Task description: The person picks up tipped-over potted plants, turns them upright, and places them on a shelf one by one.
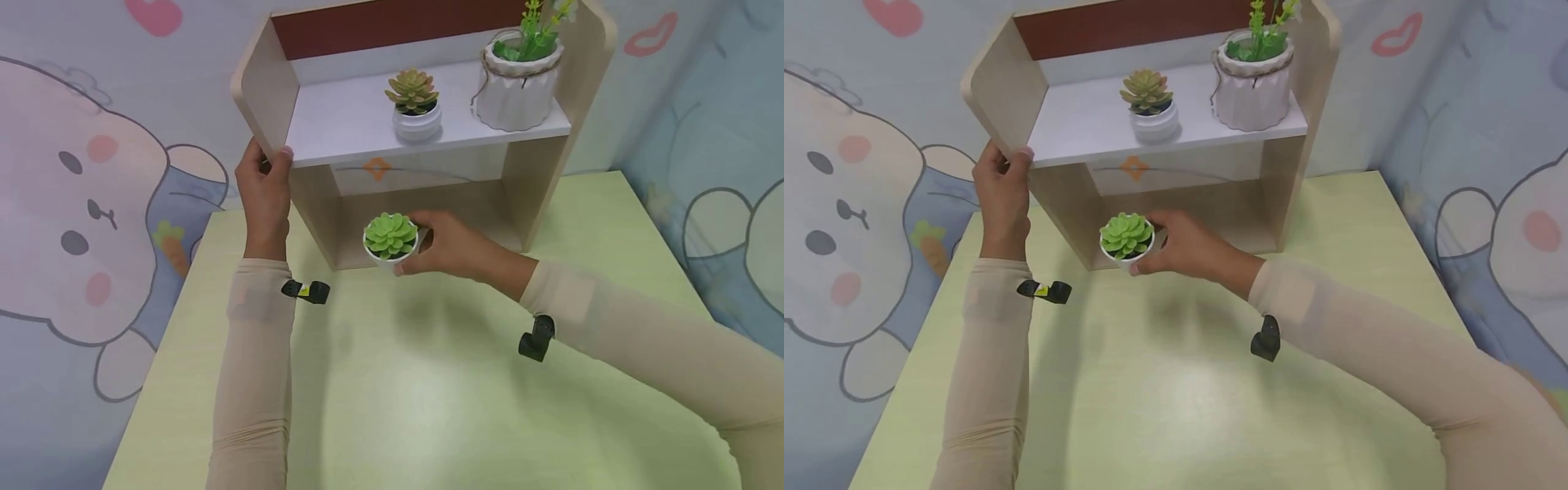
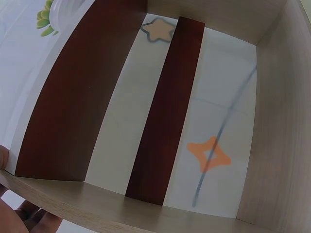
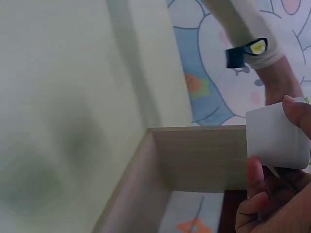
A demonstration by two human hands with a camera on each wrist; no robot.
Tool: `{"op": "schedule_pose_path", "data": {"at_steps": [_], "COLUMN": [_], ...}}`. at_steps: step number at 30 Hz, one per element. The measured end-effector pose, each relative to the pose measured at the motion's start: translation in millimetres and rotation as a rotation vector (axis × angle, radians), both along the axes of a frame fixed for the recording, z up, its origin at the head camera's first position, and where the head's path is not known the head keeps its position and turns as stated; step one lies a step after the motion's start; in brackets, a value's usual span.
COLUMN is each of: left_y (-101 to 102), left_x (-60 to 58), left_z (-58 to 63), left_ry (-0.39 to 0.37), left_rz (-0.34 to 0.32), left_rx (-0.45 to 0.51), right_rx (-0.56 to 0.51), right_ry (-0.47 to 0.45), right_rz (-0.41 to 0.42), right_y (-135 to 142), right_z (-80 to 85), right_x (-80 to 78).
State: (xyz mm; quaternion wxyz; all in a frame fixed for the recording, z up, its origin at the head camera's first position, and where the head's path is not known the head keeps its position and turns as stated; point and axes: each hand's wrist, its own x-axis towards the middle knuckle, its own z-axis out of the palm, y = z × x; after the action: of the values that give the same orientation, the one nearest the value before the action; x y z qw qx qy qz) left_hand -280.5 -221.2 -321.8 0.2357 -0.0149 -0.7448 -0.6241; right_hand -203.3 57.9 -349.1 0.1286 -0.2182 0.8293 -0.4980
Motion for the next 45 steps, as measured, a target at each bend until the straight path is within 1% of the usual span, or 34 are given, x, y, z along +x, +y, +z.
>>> {"op": "schedule_pose_path", "data": {"at_steps": [5, 8, 10, 12, 15, 18, 21, 26, 32, 35, 41, 45], "left_y": [1, 1, 2, 2, 2, 2, 1, 2, 1, 1, -1, 1], "left_x": [-0.1, -0.5, -0.8, -0.7, -0.1, -0.2, -1.4, -2.5, -2.8, -3.0, -2.4, -2.3], "left_z": [0.7, 0.1, 0.0, 0.1, 0.8, -0.1, -0.6, -0.1, -0.1, 0.2, 0.4, 0.2], "left_ry": [-0.01, -0.014, -0.021, -0.024, -0.027, -0.012, 0.002, -0.006, -0.017, -0.028, -0.029, -0.018], "left_rz": [0.011, 0.013, 0.013, 0.016, 0.017, 0.017, 0.007, 0.001, 0.019, 0.024, 0.031, 0.025], "left_rx": [0.0, -0.004, -0.009, -0.01, -0.002, 0.014, 0.034, 0.029, 0.02, 0.024, 0.027, 0.029], "right_rx": [-0.004, 0.039, 0.064, 0.064, 0.067, 0.077, 0.084, 0.054, 0.048, 0.056, 0.043, 0.027], "right_ry": [0.052, 0.08, 0.068, 0.062, 0.051, 0.068, 0.071, 0.019, -0.028, -0.033, -0.052, -0.059], "right_rz": [0.056, 0.048, 0.038, 0.036, 0.034, 0.02, -0.011, -0.059, -0.089, -0.117, -0.17, -0.188], "right_y": [-11, -17, -20, -23, -29, -36, -42, -48, -57, -63, -76, -81], "right_z": [29.3, 48.5, 60.6, 71.1, 85.0, 95.0, 102.3, 110.1, 118.9, 123.2, 127.0, 128.1], "right_x": [-11.9, -16.4, -20.3, -23.5, -27.2, -29.8, -34.2, -42.8, -51.2, -55.2, -63.9, -69.8]}}
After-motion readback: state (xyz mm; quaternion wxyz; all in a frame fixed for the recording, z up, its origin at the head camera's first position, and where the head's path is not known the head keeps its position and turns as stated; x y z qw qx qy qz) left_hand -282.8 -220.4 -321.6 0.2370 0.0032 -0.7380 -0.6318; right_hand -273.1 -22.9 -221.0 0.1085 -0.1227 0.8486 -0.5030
